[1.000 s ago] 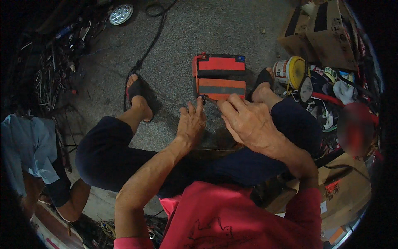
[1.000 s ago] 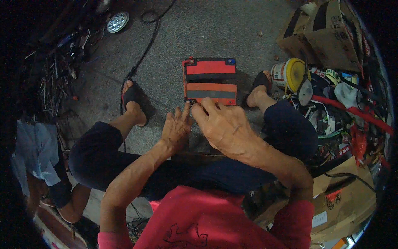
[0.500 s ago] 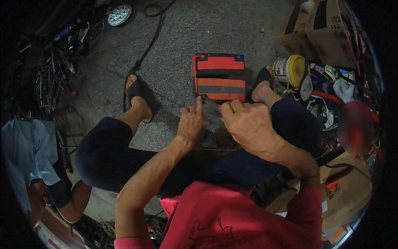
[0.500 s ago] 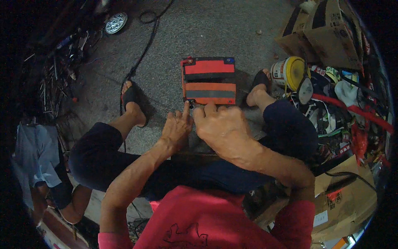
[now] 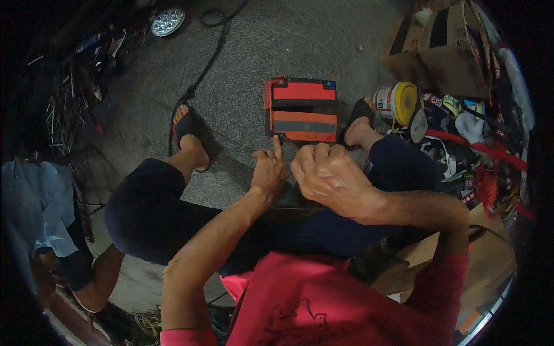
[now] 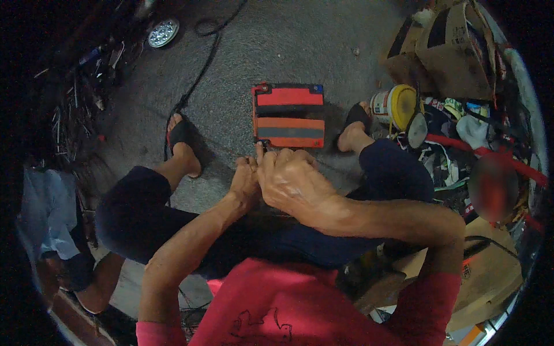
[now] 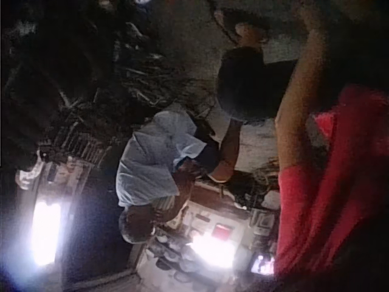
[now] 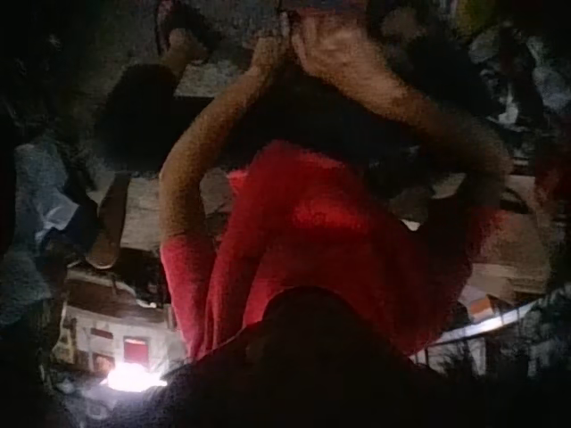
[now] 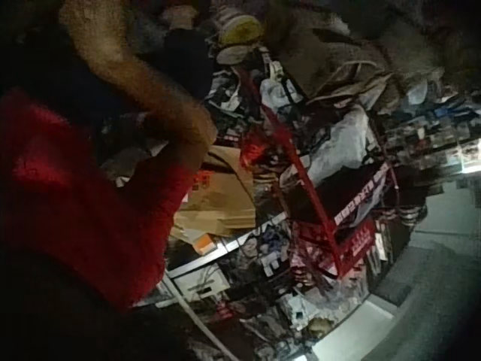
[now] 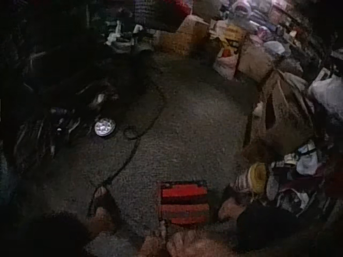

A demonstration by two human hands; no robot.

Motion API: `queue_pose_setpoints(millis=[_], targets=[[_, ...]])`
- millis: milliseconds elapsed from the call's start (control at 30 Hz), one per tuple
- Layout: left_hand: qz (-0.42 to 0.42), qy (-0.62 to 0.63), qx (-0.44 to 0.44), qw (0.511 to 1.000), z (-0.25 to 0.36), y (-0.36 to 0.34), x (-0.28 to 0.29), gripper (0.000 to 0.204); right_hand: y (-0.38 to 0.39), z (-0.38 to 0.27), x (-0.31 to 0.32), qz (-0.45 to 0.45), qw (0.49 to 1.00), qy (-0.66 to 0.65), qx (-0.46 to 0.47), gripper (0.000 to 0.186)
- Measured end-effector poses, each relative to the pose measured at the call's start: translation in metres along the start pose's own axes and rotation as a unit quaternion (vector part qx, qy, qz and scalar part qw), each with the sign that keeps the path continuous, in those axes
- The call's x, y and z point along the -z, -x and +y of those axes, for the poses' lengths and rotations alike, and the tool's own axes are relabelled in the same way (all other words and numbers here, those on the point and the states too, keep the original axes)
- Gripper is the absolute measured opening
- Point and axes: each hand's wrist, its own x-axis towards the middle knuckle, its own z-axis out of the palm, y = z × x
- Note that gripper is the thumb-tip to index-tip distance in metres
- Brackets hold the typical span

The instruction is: The person sits on the floor and uses a screwdriver to remove screws from a small red and black rectangular device. They manipulate the casing and internal components, then reassemble the device by screwing the casing back together.

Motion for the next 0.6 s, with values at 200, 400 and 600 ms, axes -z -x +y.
queue_pose_setpoints(millis=[200,400,600], targets=[[-0.048,0.004,-0.013,0.999,-0.003,0.001,0.016,0.038,-0.019,0.013,0.009,-0.125,0.981,-0.151,-0.002,0.016],[-0.054,-0.032,-0.021,0.998,-0.001,0.000,0.023,0.040,-0.018,0.030,0.002,-0.174,0.958,-0.222,-0.055,0.015],[-0.056,-0.044,-0.035,0.997,0.001,0.002,0.028,0.040,-0.010,0.002,0.016,-0.157,0.985,-0.024,0.061,0.015]])
